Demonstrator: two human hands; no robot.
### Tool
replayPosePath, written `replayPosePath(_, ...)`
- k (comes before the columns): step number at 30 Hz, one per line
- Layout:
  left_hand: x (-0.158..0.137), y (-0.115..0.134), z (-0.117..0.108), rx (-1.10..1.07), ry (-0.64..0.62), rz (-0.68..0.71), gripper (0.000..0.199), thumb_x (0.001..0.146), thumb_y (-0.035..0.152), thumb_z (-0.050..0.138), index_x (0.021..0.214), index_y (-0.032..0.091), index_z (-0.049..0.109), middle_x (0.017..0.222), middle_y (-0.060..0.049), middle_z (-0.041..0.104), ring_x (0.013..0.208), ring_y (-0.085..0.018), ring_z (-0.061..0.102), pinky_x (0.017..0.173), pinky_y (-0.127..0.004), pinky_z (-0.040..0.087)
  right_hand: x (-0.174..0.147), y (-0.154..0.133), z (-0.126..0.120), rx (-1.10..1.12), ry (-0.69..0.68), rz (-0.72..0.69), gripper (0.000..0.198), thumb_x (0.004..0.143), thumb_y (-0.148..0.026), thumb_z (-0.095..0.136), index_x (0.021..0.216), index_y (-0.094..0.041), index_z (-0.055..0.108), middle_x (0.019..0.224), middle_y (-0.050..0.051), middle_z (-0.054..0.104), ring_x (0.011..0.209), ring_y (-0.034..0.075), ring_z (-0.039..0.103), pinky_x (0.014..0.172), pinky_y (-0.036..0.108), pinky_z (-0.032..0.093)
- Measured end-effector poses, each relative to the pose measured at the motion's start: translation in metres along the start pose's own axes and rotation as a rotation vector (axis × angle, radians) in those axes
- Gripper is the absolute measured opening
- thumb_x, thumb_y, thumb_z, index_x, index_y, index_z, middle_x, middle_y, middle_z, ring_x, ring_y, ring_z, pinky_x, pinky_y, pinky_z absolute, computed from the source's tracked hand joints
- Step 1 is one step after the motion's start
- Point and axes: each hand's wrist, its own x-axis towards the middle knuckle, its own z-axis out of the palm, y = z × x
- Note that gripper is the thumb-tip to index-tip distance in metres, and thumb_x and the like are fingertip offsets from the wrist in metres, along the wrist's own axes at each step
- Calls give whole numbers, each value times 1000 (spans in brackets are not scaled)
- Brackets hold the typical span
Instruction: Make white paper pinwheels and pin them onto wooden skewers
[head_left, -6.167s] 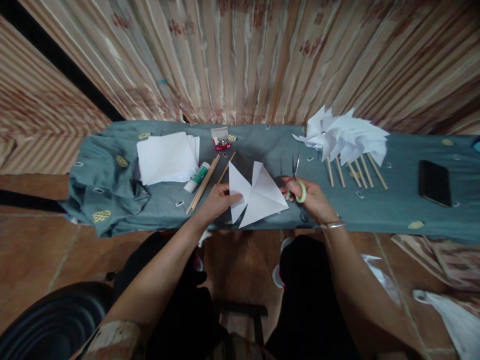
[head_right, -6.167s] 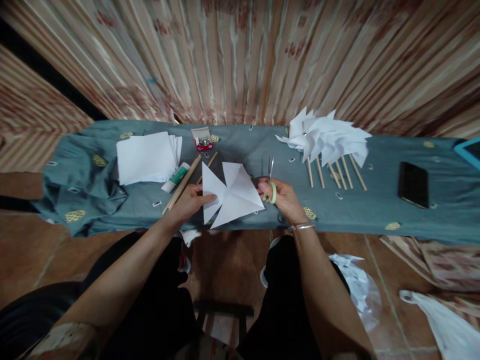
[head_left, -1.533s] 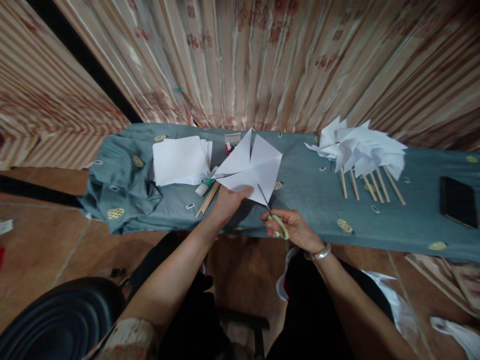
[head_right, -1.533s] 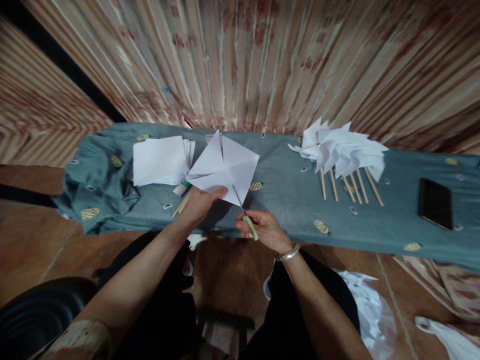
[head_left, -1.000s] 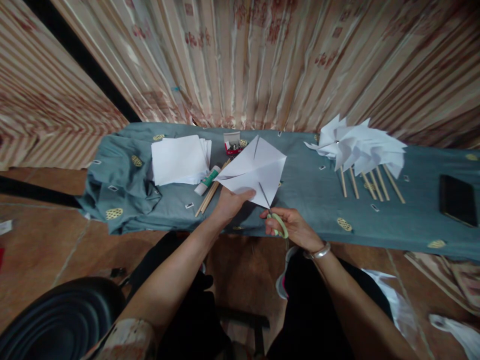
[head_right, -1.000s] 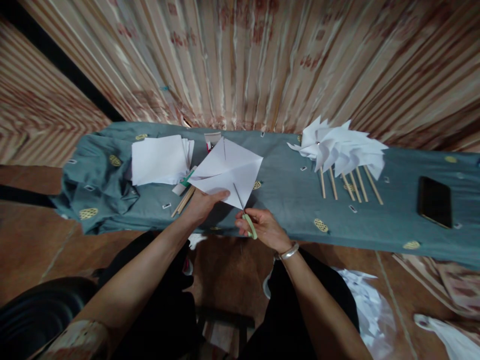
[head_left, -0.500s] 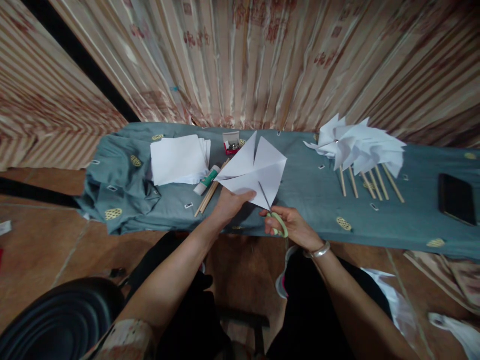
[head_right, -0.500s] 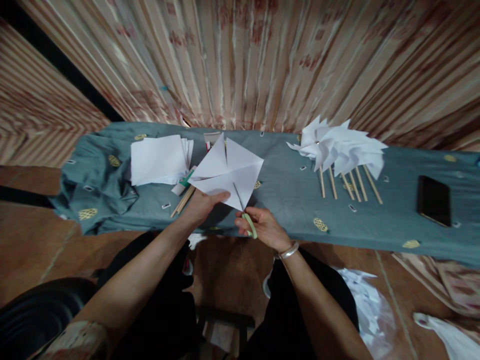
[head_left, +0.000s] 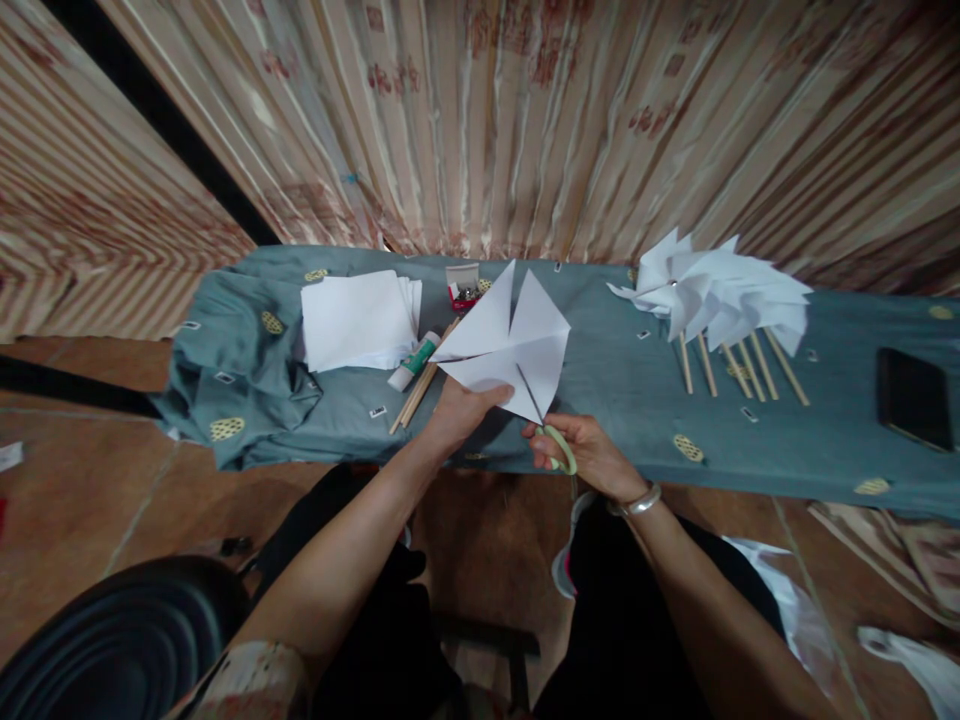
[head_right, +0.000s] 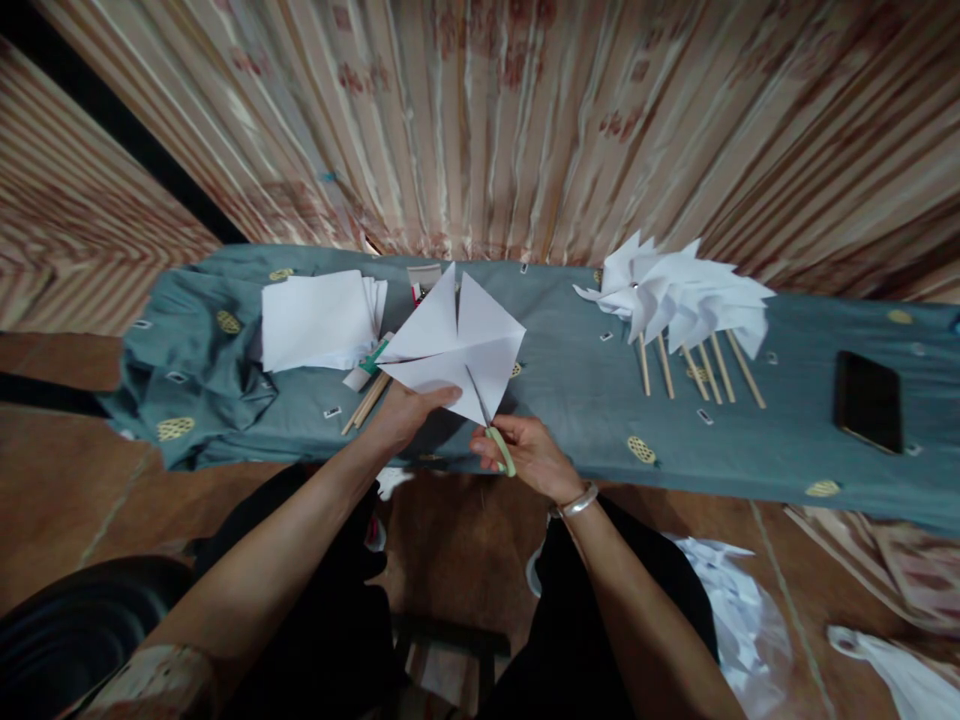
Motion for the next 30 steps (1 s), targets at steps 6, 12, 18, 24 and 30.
replayPosePath(6, 0, -1, -1, 4, -24, -1, 41, 52, 25, 77, 89, 14, 65, 91, -5, 69, 81, -19, 61, 83, -37, 48, 0, 2, -1, 11, -9, -10, 47, 56, -54, 84, 78, -15, 66, 58, -2, 61, 52, 7, 51, 49, 20, 39)
replayPosePath(12, 0, -2, -2, 20, -51, 11, 38, 55, 24, 76, 90, 13, 66, 89, -4, 70, 79, -17, 60, 81, -34, 49, -1, 0, -1, -1, -20, -13, 47, 57, -54, 83, 78, -16, 66, 59, -2, 61, 52, 7, 52, 50, 19, 39)
replayPosePath(18, 1, -1, -2, 35, -29, 9, 35, 53, 25, 77, 85, 14, 66, 86, -3, 68, 77, -16, 59, 77, -32, 49, -4, -7, -1, -24, -40, -34, 53, 58, -63, 78, 76, -15, 66, 59, -1, 62, 50, 7, 50, 48, 20, 39)
replayPosePath(24, 1, -1, -1, 21, -28, 8, 39, 52, 26, 78, 87, 15, 66, 86, -2, 68, 76, -16, 58, 75, -30, 49, -6, -9, 0, -48, -53, -47, 55, 62, -67, 74, 76, -15, 66, 59, 0, 62, 50, 7, 49, 48, 21, 38)
replayPosePath(30, 0, 0, -1, 9, -23, -4, 41, 52, 25, 77, 89, 15, 65, 87, -4, 68, 76, -16, 58, 74, -30, 49, -4, -6, -1, -40, -42, -39, 56, 60, -67, 75, 77, -15, 65, 59, 0, 62, 50, 7, 50, 49, 21, 39)
